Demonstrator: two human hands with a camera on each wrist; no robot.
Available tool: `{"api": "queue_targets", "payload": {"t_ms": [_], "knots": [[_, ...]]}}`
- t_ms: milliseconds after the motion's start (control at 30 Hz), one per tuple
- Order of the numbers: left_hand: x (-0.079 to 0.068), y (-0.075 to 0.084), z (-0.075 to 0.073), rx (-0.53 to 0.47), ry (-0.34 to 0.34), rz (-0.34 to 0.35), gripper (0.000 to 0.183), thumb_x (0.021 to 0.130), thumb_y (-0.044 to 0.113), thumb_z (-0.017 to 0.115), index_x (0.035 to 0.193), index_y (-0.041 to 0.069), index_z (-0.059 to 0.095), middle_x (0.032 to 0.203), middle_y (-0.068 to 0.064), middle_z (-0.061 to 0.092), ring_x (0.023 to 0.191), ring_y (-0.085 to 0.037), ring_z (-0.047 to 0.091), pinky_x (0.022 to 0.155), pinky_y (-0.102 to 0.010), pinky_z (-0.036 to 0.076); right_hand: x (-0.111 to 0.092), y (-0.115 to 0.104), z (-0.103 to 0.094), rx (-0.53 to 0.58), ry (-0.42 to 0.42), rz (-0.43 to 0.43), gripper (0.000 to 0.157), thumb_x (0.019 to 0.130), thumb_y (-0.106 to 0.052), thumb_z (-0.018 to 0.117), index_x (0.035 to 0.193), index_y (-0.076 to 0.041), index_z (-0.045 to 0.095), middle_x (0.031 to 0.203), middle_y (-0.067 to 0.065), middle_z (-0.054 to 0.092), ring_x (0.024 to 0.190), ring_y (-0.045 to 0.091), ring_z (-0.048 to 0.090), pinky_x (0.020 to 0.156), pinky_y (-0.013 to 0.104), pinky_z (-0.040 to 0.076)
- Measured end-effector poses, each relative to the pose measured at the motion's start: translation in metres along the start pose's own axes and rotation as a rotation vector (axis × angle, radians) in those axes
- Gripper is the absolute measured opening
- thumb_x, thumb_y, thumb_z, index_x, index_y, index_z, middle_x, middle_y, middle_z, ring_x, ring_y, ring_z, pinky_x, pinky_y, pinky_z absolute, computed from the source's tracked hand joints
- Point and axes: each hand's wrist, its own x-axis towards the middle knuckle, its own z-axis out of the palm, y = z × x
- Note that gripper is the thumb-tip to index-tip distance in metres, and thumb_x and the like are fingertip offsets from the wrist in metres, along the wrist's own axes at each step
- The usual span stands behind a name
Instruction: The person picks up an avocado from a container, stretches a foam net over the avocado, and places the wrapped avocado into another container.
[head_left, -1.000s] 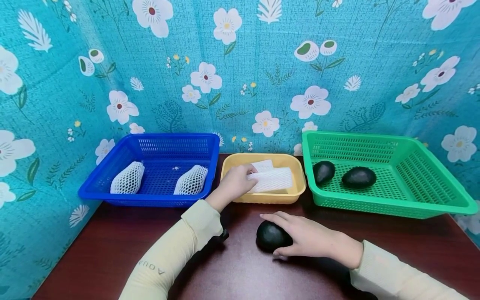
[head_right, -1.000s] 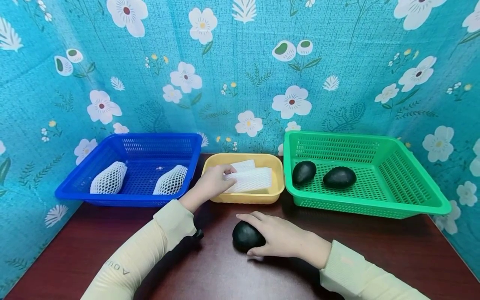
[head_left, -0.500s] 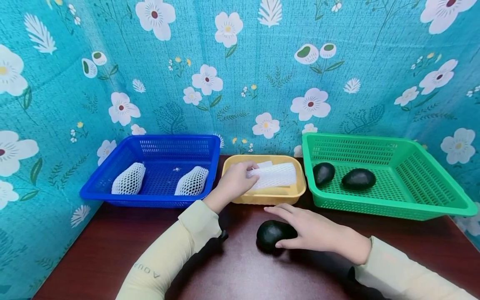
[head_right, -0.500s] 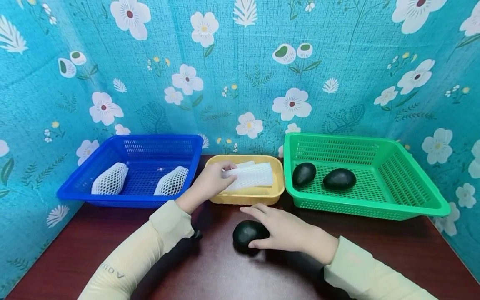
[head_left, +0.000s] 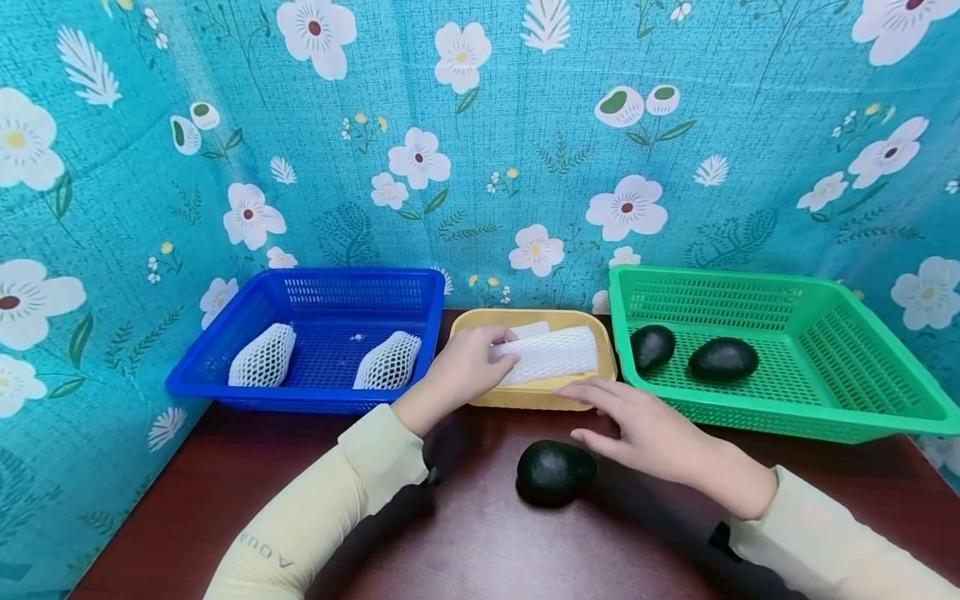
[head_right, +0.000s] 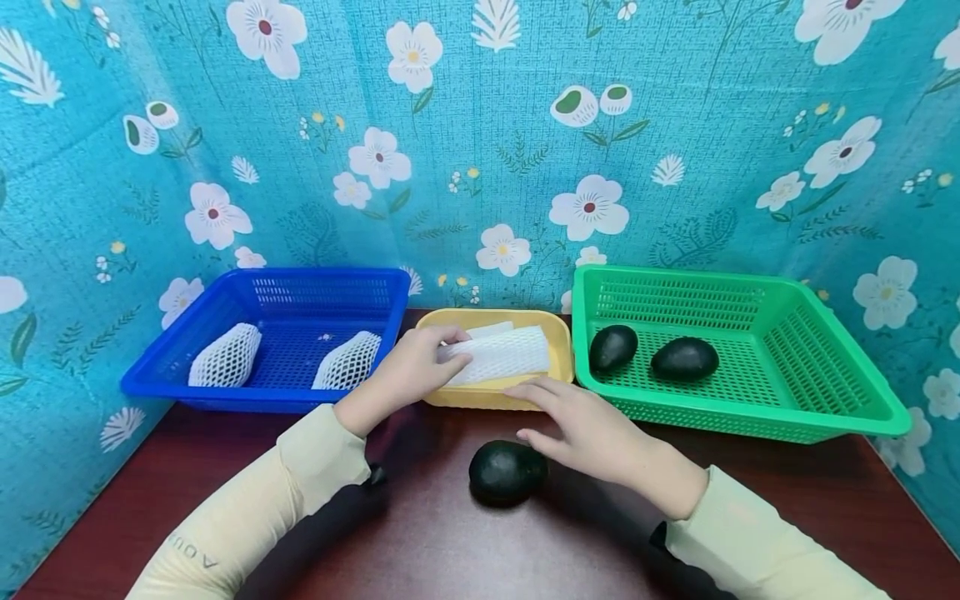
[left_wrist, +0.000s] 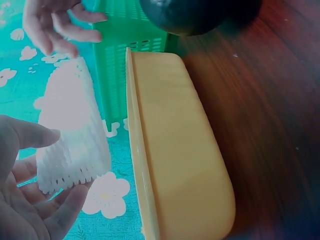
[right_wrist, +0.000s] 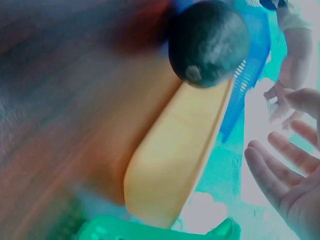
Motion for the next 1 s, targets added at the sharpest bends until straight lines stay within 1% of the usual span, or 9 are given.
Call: {"api": "queue_targets", "payload": {"t_ms": [167,233,333,433,567,667,833,900,1000], "knots": [[-0.009,-0.005,-0.001,-0.018,-0.011,0.006,0.026,0.098,0.022,0.07,0.118,0.006,0.073,0.122,-0.011,0.071,0.113,-0.025,0.064,0.1,-0.042,0.05,-0.001,0.005,-0.007,-0.029,0.145,-0.044,0.049,0.083,-0.011,0.084,0.128,-0.013,0.067,0.124,0.0,0.066,0.107,0.016,0.064,0.082,0.033,0.056],[-0.013,-0.007,-0.002,-0.028,-0.012,0.01,0.026,0.098,0.021,0.071,0.119,0.005,0.073,0.122,-0.011,0.071,0.115,-0.026,0.064,0.101,-0.042,0.05,-0.001,0.007,-0.009,-0.027,0.187,-0.058,0.044,0.086,-0.012,0.083,0.127,-0.013,0.068,0.123,0.0,0.067,0.104,0.015,0.064,0.081,0.026,0.054],[-0.018,-0.009,-0.004,-0.041,-0.011,0.022,0.026,0.098,0.021,0.071,0.119,0.005,0.073,0.122,-0.012,0.071,0.114,-0.026,0.065,0.101,-0.043,0.05,-0.001,0.011,-0.012,-0.005,0.229,-0.077,0.032,0.097,-0.028,0.073,0.124,-0.011,0.069,0.121,0.001,0.067,0.097,0.012,0.062,0.078,0.018,0.051],[-0.023,-0.01,-0.006,-0.044,0.0,0.039,0.025,0.098,0.021,0.071,0.117,0.006,0.073,0.12,-0.011,0.072,0.111,-0.025,0.066,0.098,-0.043,0.051,-0.001,0.015,-0.013,0.022,0.275,-0.104,0.037,0.104,-0.039,0.059,0.123,-0.009,0.069,0.119,0.003,0.067,0.094,0.011,0.061,0.075,0.017,0.05],[-0.031,-0.014,-0.009,-0.062,0.026,0.078,0.022,0.097,0.021,0.072,0.115,0.008,0.074,0.117,-0.009,0.073,0.108,-0.023,0.067,0.094,-0.042,0.052,0.0,0.016,-0.014,0.071,0.319,-0.115,0.031,0.093,-0.014,0.078,0.122,-0.008,0.069,0.118,0.004,0.067,0.09,0.011,0.061,0.072,0.017,0.051],[-0.037,-0.018,-0.011,-0.101,0.032,0.109,0.02,0.097,0.02,0.072,0.113,0.008,0.075,0.115,-0.007,0.074,0.106,-0.021,0.067,0.092,-0.041,0.052,0.0,0.017,-0.011,0.114,0.34,-0.115,0.05,0.076,0.01,0.083,0.121,-0.006,0.069,0.114,0.006,0.067,0.085,0.011,0.061,0.07,0.016,0.05],[-0.043,-0.026,-0.011,-0.206,-0.004,0.112,0.019,0.098,0.019,0.071,0.113,0.008,0.075,0.114,-0.005,0.073,0.099,-0.017,0.064,0.084,-0.034,0.051,0.002,0.018,-0.006,0.159,0.342,-0.115,0.057,0.071,0.015,0.084,0.12,-0.009,0.069,0.114,0.006,0.067,0.086,0.013,0.063,0.07,0.017,0.052],[-0.045,-0.028,-0.011,-0.24,-0.018,0.106,0.02,0.098,0.019,0.07,0.114,0.008,0.075,0.114,-0.005,0.073,0.096,-0.016,0.062,0.081,-0.032,0.05,0.004,0.017,-0.005,0.163,0.339,-0.134,0.054,0.073,0.015,0.082,0.119,-0.009,0.069,0.116,0.006,0.067,0.093,0.014,0.063,0.072,0.018,0.053],[-0.049,-0.029,-0.011,-0.274,-0.032,0.088,0.02,0.098,0.02,0.07,0.114,0.008,0.075,0.112,-0.005,0.073,0.092,-0.016,0.061,0.078,-0.03,0.049,0.006,0.017,-0.003,0.149,0.35,-0.189,0.025,0.09,-0.006,0.078,0.114,-0.008,0.071,0.117,0.007,0.068,0.1,0.015,0.063,0.075,0.017,0.053]]}}
